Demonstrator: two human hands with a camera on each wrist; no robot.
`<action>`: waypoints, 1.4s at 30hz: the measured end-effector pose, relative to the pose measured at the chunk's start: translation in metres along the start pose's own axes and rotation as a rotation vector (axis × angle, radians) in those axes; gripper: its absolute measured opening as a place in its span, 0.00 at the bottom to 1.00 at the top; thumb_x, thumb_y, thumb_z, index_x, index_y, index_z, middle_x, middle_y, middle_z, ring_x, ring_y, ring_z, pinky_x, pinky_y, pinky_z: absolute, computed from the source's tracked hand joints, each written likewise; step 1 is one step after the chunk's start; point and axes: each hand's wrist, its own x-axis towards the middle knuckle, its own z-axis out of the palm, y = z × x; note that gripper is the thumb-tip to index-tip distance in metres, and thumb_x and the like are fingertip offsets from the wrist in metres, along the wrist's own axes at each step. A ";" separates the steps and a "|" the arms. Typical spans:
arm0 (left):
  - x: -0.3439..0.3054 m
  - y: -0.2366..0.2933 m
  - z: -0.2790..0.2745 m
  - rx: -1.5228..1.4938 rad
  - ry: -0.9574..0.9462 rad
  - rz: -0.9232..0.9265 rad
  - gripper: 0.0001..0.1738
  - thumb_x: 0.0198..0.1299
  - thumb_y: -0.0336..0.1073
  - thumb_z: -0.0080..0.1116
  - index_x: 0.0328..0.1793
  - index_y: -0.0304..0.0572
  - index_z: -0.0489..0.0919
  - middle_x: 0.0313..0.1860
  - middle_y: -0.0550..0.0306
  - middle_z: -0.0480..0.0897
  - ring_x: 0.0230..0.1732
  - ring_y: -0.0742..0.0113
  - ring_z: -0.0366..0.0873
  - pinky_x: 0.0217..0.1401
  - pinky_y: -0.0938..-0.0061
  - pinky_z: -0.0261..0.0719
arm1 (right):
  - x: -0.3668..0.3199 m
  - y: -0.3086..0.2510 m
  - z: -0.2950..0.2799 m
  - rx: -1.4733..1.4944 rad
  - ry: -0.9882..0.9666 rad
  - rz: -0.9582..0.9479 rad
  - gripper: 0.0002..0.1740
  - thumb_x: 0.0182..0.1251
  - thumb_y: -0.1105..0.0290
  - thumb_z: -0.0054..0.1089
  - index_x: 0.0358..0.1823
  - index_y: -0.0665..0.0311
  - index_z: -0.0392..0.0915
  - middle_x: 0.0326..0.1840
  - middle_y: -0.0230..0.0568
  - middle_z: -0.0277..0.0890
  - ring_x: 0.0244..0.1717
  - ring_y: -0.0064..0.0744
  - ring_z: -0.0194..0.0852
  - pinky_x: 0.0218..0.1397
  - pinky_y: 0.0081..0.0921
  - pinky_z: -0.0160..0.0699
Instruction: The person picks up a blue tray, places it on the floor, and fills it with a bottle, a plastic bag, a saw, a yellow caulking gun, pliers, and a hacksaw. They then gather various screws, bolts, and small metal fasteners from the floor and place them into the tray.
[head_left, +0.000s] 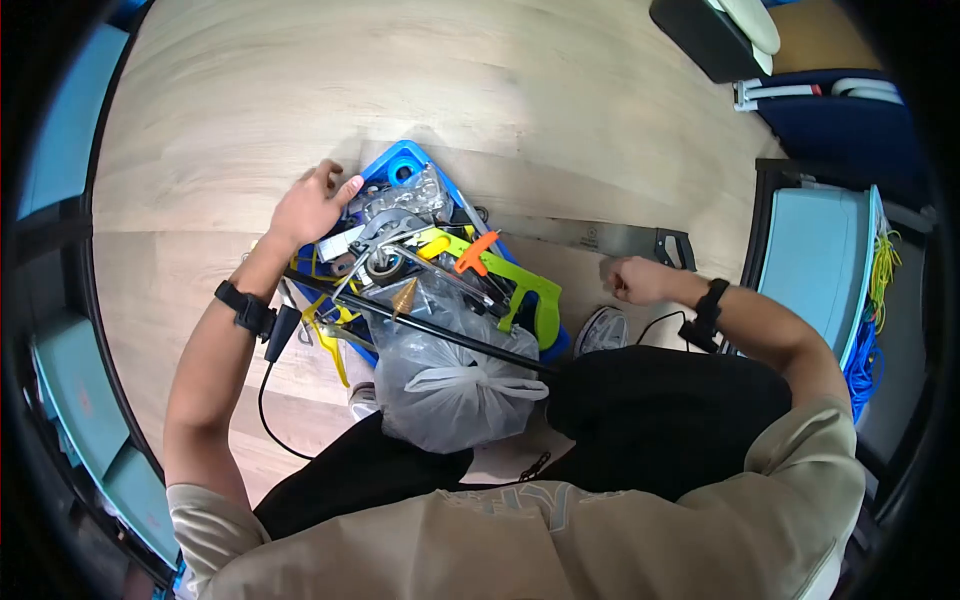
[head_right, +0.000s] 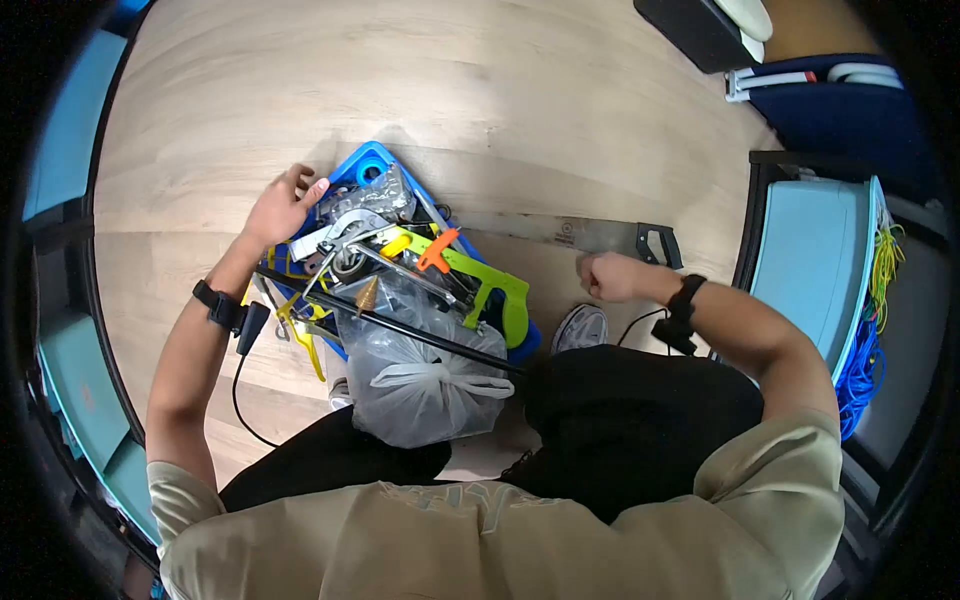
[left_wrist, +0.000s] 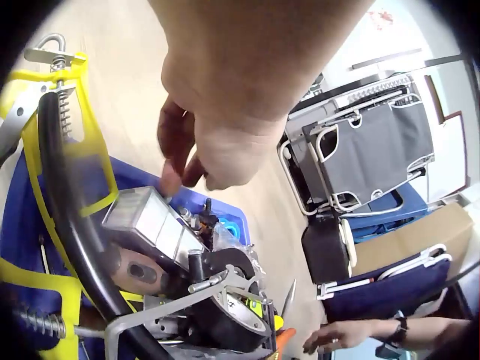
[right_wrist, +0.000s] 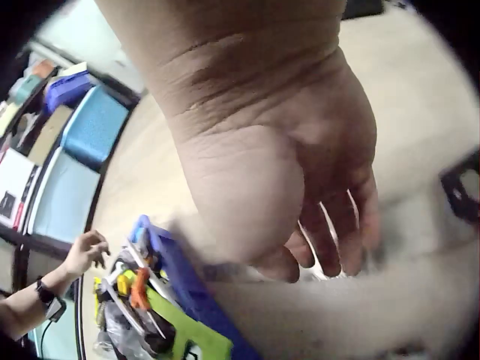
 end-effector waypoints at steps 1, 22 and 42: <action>0.007 0.002 0.003 -0.049 -0.143 -0.088 0.33 0.74 0.62 0.50 0.54 0.33 0.82 0.47 0.33 0.87 0.54 0.40 0.84 0.58 0.55 0.80 | 0.002 0.001 0.008 -0.159 0.223 -0.022 0.14 0.64 0.68 0.61 0.50 0.64 0.78 0.51 0.51 0.82 0.51 0.52 0.82 0.54 0.45 0.80; 0.038 -0.136 0.017 -0.646 -0.943 -0.676 0.22 0.77 0.57 0.51 0.63 0.54 0.75 0.53 0.62 0.82 0.55 0.69 0.80 0.60 0.56 0.79 | 0.039 -0.058 -0.004 1.169 -0.208 0.134 0.30 0.72 0.56 0.57 0.71 0.62 0.68 0.63 0.42 0.78 0.65 0.35 0.76 0.66 0.35 0.74; -0.059 -0.143 0.074 -0.654 -1.077 -0.884 0.49 0.72 0.78 0.34 0.84 0.49 0.61 0.77 0.54 0.71 0.73 0.55 0.71 0.63 0.43 0.80 | 0.009 -0.161 0.127 2.231 0.383 0.459 0.43 0.77 0.28 0.35 0.65 0.59 0.77 0.58 0.41 0.84 0.54 0.37 0.85 0.63 0.37 0.82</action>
